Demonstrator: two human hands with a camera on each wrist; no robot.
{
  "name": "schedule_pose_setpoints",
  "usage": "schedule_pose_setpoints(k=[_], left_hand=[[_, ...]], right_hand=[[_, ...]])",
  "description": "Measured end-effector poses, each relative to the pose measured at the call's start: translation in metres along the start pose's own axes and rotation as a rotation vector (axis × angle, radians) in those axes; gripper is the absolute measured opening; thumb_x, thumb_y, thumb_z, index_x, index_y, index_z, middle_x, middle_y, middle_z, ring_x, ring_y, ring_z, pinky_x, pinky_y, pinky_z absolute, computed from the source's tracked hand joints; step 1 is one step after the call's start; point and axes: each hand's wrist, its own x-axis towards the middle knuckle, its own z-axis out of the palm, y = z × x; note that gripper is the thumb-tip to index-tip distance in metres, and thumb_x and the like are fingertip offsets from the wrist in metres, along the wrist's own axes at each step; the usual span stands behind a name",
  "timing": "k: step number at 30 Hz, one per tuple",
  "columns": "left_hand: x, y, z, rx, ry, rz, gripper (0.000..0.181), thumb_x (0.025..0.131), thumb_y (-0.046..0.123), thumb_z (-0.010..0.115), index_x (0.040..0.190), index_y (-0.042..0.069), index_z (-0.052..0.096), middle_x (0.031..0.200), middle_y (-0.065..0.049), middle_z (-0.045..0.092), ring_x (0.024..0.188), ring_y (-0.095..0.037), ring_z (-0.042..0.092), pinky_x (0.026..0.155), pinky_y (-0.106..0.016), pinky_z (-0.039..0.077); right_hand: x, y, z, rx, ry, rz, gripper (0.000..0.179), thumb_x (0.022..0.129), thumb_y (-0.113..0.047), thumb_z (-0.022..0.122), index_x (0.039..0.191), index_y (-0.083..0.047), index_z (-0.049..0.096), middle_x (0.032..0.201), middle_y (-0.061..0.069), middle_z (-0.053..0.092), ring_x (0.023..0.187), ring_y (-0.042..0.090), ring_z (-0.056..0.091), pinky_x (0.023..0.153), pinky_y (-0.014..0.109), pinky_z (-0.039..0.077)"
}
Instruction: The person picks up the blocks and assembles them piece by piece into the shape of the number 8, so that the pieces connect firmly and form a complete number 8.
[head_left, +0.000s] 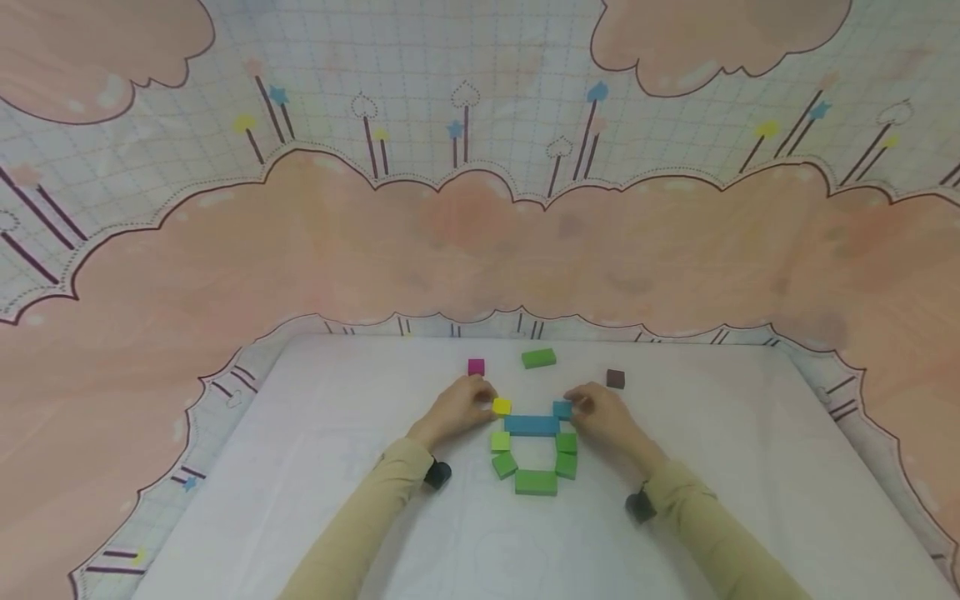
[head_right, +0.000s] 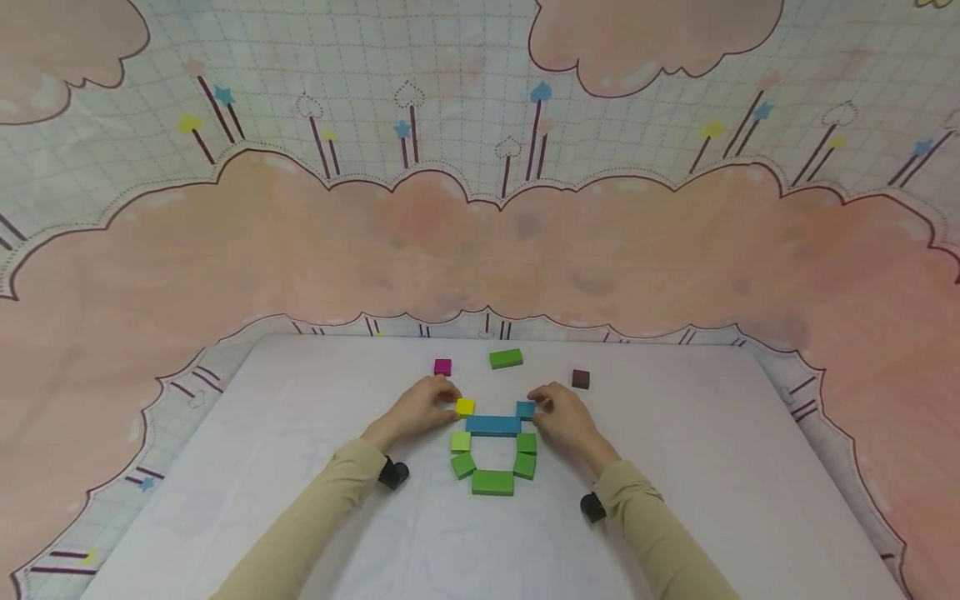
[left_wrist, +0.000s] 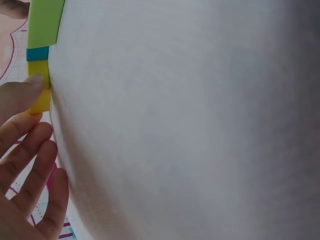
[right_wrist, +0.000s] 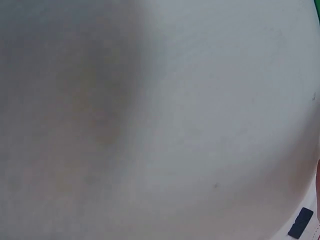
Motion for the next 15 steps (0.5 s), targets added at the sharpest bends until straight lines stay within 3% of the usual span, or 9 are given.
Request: schedule_pose_setpoints(k=[4,10,15], left_hand=[[0.0,0.0,0.0,-0.01,-0.003,-0.007,0.027,0.083,0.021,0.073,0.108,0.011,0.068,0.104,-0.002,0.063,0.102,-0.018,0.057,0.098,-0.036,0.048],[-0.003,0.0,0.0,-0.055,0.0,-0.025,0.029,0.083,0.021,0.073,0.11,0.011,0.068,0.107,-0.002,0.063,0.104,-0.018,0.056,0.1,-0.036,0.047],[-0.005,-0.001,0.0,-0.065,0.003,-0.013,0.029,0.083,0.022,0.073,0.11,0.01,0.068,0.11,-0.003,0.064,0.108,-0.02,0.056,0.103,-0.039,0.045]], right_hand=[[-0.003,0.004,-0.005,0.003,0.028,-0.038,0.03,0.085,-0.007,0.061,0.115,-0.005,0.064,0.111,0.014,0.064,0.1,0.028,0.059,0.088,0.046,0.05],[-0.006,0.009,-0.012,0.004,0.088,-0.032,0.022,0.09,-0.012,0.06,0.111,-0.006,0.065,0.108,0.013,0.065,0.098,0.027,0.061,0.086,0.044,0.052],[-0.006,0.011,-0.02,0.003,0.135,-0.071,0.021,0.087,-0.006,0.063,0.107,-0.002,0.066,0.104,0.016,0.067,0.094,0.029,0.063,0.083,0.044,0.053]])
